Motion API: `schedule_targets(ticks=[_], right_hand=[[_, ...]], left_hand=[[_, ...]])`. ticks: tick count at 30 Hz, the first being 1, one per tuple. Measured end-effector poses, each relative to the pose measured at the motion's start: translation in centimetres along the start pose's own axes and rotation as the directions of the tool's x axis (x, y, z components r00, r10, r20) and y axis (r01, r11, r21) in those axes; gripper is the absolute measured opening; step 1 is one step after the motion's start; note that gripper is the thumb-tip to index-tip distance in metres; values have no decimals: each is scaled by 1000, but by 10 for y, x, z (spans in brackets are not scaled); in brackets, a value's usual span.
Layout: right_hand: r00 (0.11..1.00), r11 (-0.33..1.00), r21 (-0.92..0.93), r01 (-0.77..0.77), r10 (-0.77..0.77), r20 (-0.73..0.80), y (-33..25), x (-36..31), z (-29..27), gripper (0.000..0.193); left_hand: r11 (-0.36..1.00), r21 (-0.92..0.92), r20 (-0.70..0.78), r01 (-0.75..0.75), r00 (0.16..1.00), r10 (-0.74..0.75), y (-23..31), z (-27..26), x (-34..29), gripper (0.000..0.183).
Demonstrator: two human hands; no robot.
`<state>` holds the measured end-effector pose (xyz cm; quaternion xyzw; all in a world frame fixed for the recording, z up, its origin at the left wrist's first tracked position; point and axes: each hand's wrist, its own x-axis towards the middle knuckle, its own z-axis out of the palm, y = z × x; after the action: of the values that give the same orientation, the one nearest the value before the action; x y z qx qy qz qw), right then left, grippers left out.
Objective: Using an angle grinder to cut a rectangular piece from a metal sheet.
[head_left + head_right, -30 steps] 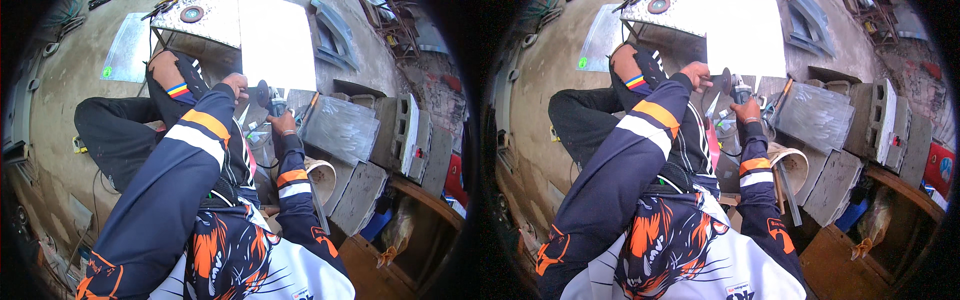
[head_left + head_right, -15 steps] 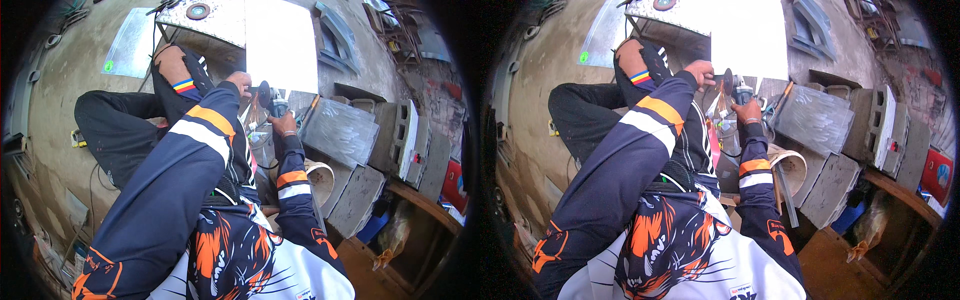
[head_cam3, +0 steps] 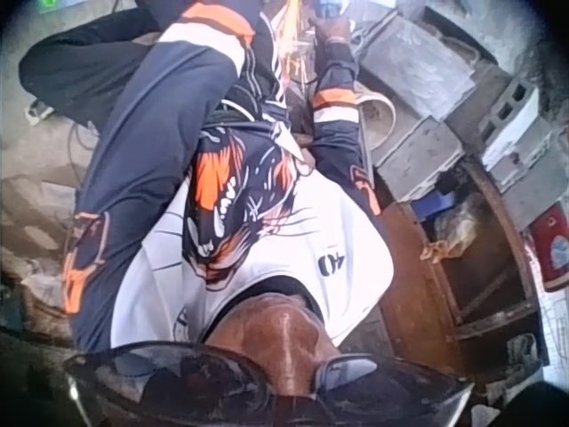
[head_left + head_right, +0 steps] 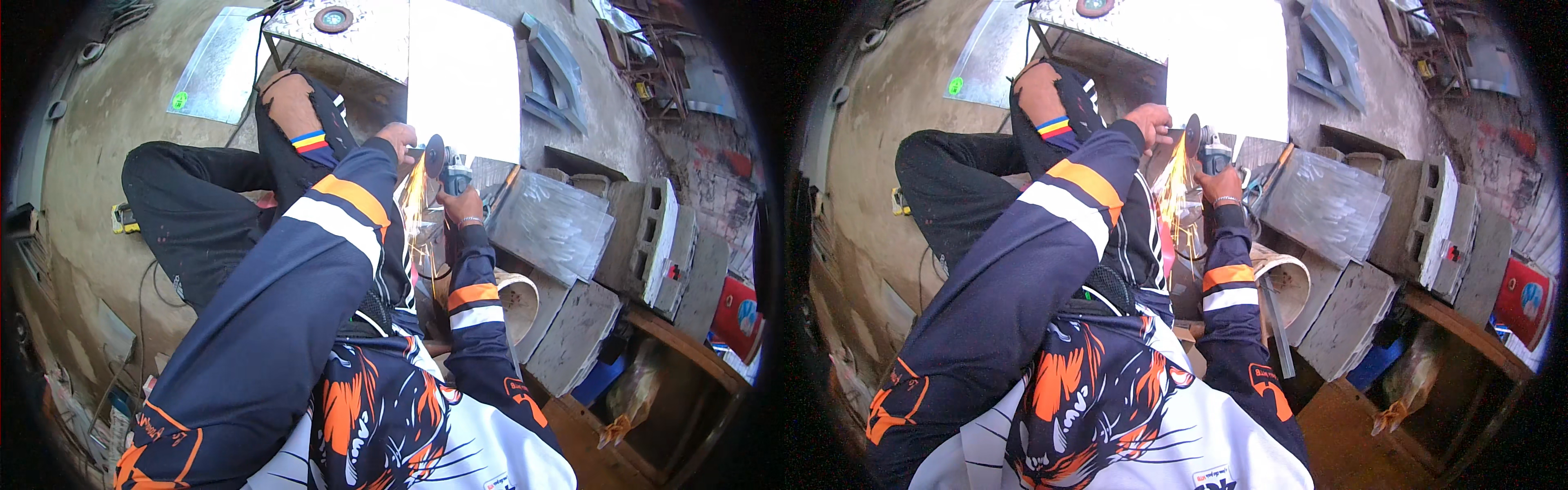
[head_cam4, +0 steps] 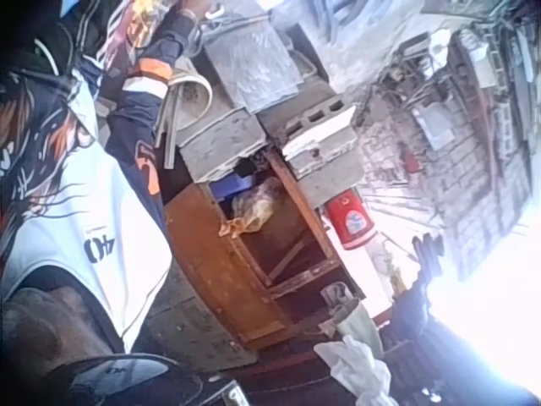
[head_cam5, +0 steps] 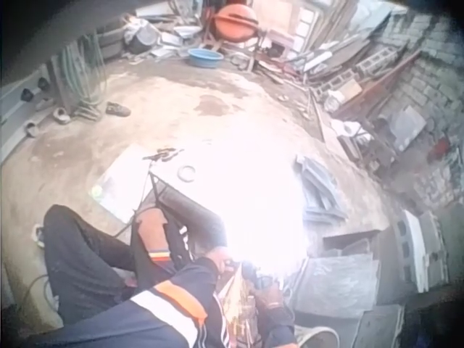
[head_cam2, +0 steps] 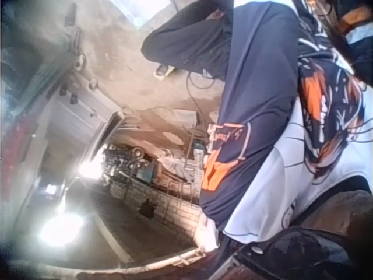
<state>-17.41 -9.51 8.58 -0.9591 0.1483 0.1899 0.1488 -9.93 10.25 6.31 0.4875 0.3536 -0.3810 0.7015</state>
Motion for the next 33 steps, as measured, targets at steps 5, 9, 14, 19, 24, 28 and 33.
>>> schedule_targets(ticks=[5,9,14,19,24,28,33], right_hand=[[1000,1000,-28,-10,9,-7,2,-3,-2,62],[1000,999,-37,-29,30,9,-7,-9,-6,62],[999,999,0,48,-48,27,-7,-9,-6,60],[998,998,-67,-17,21,52,-2,-6,-9,58],[999,998,-63,-25,27,34,2,-6,-5,59],[999,998,-51,-24,26,40,-8,-7,-4,58],[997,997,-43,-59,61,40,2,-5,-7,57]], left_hand=[[997,65,16,53,998,-54,4,8,-7,29],[981,16,-43,192,981,-191,5,6,0,30],[968,159,145,-195,974,173,-29,-19,39,34],[990,137,86,-34,996,23,-27,-7,54,31],[799,407,260,-443,895,363,-42,-17,61,31],[811,390,239,-437,898,369,-36,-21,58,32],[998,-49,-28,30,999,-31,-4,13,7,29]])
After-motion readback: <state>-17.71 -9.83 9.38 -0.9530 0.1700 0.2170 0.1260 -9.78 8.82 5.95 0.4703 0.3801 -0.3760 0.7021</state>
